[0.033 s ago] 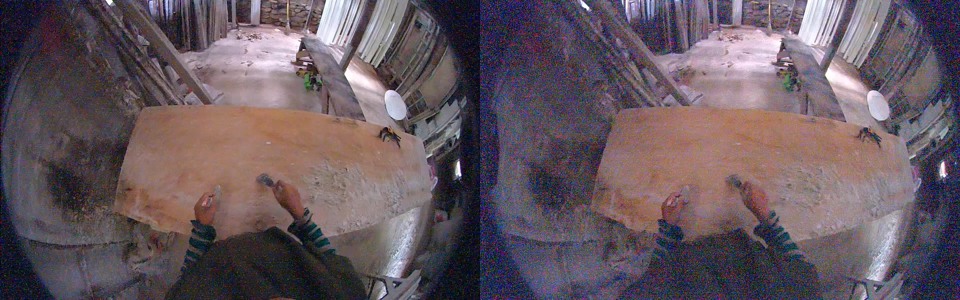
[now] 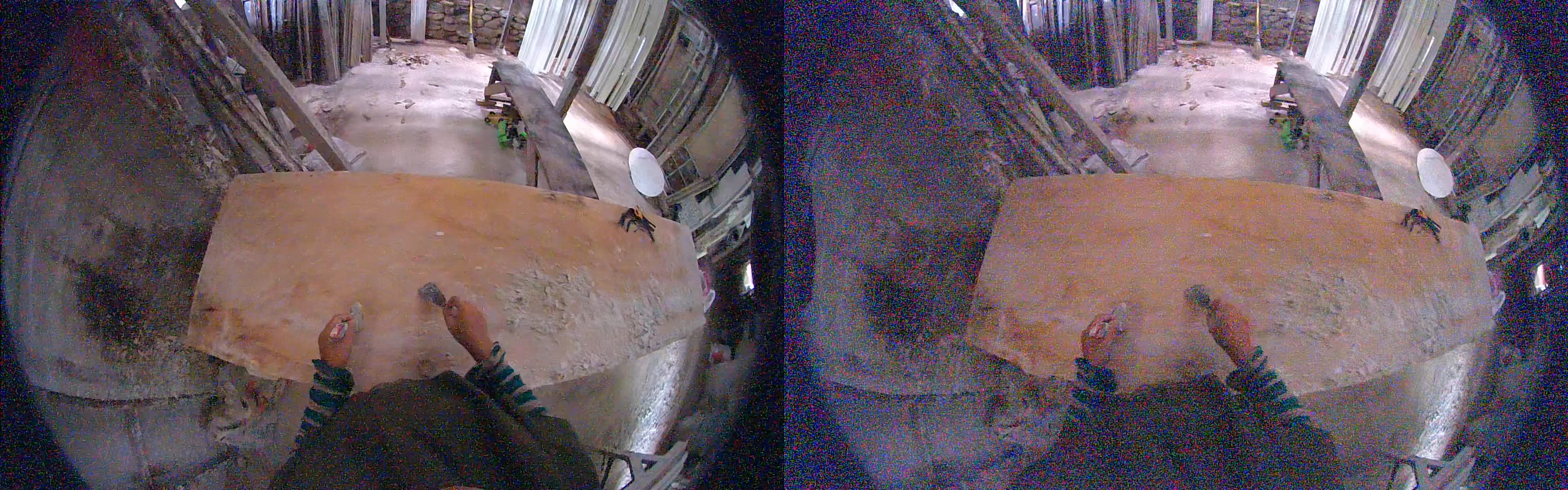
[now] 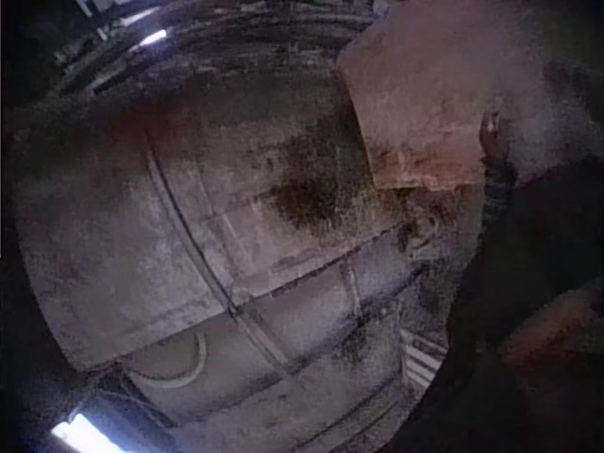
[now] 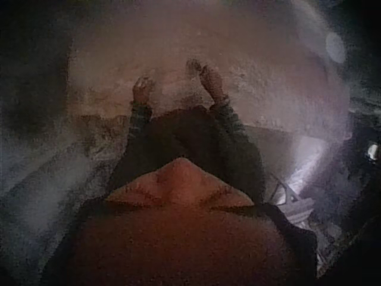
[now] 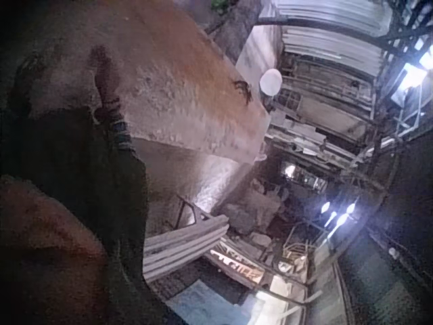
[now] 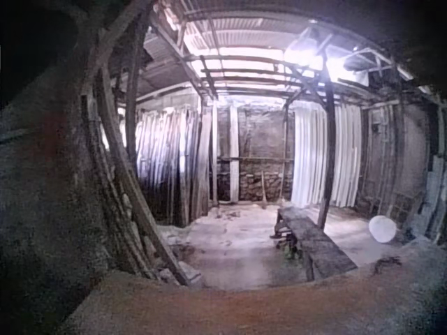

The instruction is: The person scrapes a large wooden board with a metal scraper, removing a white residue. They repeatedly wipe the scraper with a cloth and continue scraping across the board's surface.

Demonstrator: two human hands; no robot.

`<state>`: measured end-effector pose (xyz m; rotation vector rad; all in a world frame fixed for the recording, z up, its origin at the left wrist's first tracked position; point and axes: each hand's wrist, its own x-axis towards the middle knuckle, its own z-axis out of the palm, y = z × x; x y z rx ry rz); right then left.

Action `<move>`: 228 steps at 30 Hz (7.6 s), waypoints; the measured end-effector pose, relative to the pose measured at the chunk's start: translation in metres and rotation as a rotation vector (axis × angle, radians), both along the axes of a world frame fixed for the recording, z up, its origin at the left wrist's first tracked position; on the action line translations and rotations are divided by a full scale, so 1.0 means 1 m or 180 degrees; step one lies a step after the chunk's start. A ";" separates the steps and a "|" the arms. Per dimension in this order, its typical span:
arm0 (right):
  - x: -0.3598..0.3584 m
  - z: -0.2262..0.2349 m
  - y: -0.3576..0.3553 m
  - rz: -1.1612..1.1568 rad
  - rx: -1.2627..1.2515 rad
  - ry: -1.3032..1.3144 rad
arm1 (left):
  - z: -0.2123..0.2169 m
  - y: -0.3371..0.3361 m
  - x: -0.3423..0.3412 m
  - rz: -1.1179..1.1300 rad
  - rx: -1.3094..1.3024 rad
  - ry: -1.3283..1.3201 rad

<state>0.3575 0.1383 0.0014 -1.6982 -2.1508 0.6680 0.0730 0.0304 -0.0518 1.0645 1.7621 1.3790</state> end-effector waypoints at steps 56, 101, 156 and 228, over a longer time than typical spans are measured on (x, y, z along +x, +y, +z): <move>0.194 0.056 -0.211 -0.3180 0.0211 0.0200 | 0.002 0.304 0.259 -0.1810 0.0853 0.2323; 0.265 0.063 -0.185 -0.2665 0.0775 0.0694 | 0.016 0.351 0.326 -0.2142 0.0725 0.2441; 0.246 -0.014 0.026 -0.1131 0.0423 0.0016 | 0.009 -0.030 0.154 0.0483 0.0017 -0.0946; 0.119 0.012 0.032 -0.0414 0.0257 0.0781 | -0.003 -0.032 0.150 0.0587 0.0118 -0.0334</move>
